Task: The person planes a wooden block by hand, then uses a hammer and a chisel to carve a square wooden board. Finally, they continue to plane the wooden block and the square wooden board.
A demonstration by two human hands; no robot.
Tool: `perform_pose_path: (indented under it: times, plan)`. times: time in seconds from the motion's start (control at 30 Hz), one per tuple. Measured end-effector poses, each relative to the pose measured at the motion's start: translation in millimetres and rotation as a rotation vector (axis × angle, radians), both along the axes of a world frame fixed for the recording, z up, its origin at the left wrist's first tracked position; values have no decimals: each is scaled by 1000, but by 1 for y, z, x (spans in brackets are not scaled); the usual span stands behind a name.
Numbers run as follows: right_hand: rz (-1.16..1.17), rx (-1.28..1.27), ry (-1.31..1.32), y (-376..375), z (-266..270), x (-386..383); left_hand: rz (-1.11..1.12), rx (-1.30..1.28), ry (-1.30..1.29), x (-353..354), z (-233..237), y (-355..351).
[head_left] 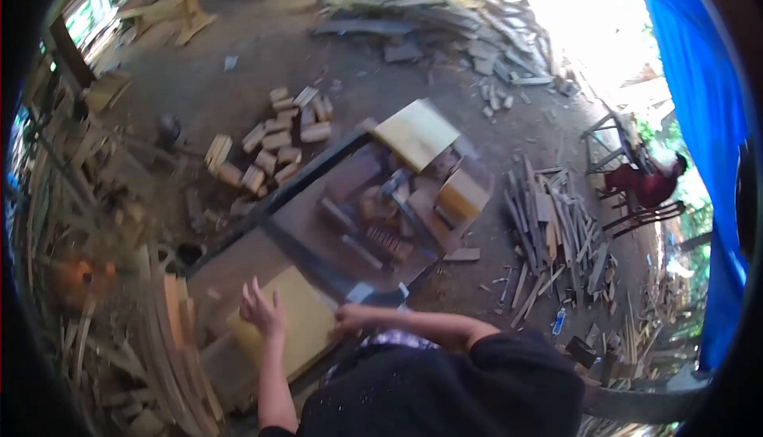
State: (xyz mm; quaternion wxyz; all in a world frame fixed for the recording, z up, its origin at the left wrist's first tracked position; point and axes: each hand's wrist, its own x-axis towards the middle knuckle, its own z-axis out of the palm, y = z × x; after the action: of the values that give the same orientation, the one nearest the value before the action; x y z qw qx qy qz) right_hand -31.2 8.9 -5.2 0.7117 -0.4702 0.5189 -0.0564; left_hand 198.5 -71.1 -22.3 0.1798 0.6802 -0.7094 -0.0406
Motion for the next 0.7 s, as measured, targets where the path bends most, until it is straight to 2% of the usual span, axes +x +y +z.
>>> perform_pose_path:
  times: [0.03,0.1,0.13,0.17,0.23,0.3,0.33,0.37,0.43,0.47,0.5,0.57,0.63,0.67,0.7]
  plan:
    - [-3,-55,96,2,-4,0,-34,-22,34,-3,-8,-3]
    - [-43,-179,85,12,-8,-1,-30,85,-132,0,-18,4]
    - [-7,-233,134,14,-1,-5,-56,97,-135,-11,-16,0]
    - [48,-307,186,18,-30,-3,-33,52,-132,-13,-15,-1]
    - [7,-145,70,18,5,-25,-27,36,-162,6,-14,12]
    - [-55,-80,92,25,4,-55,-28,-20,-163,-1,-21,4]
    - [-117,-213,114,37,-10,-70,7,-4,-216,-9,-10,7]
    - [-155,-206,129,48,-24,-88,-32,-3,-207,-12,-12,9]
    - [-52,-314,259,69,-39,-118,-13,-34,-240,-2,-20,9]
    - [82,-284,322,77,-49,-132,-34,-37,-242,2,-22,8]
    - [62,-282,322,88,-59,-144,-30,6,-265,5,-24,7]
    - [226,-70,403,114,-81,-164,-44,44,-291,9,-24,7]
    - [228,-7,452,137,-87,-180,-45,71,-298,13,-19,9]
    - [278,-5,451,145,-83,-188,-15,76,-296,15,-19,14]
    - [336,-79,406,163,-119,-192,19,81,-294,20,-20,25]
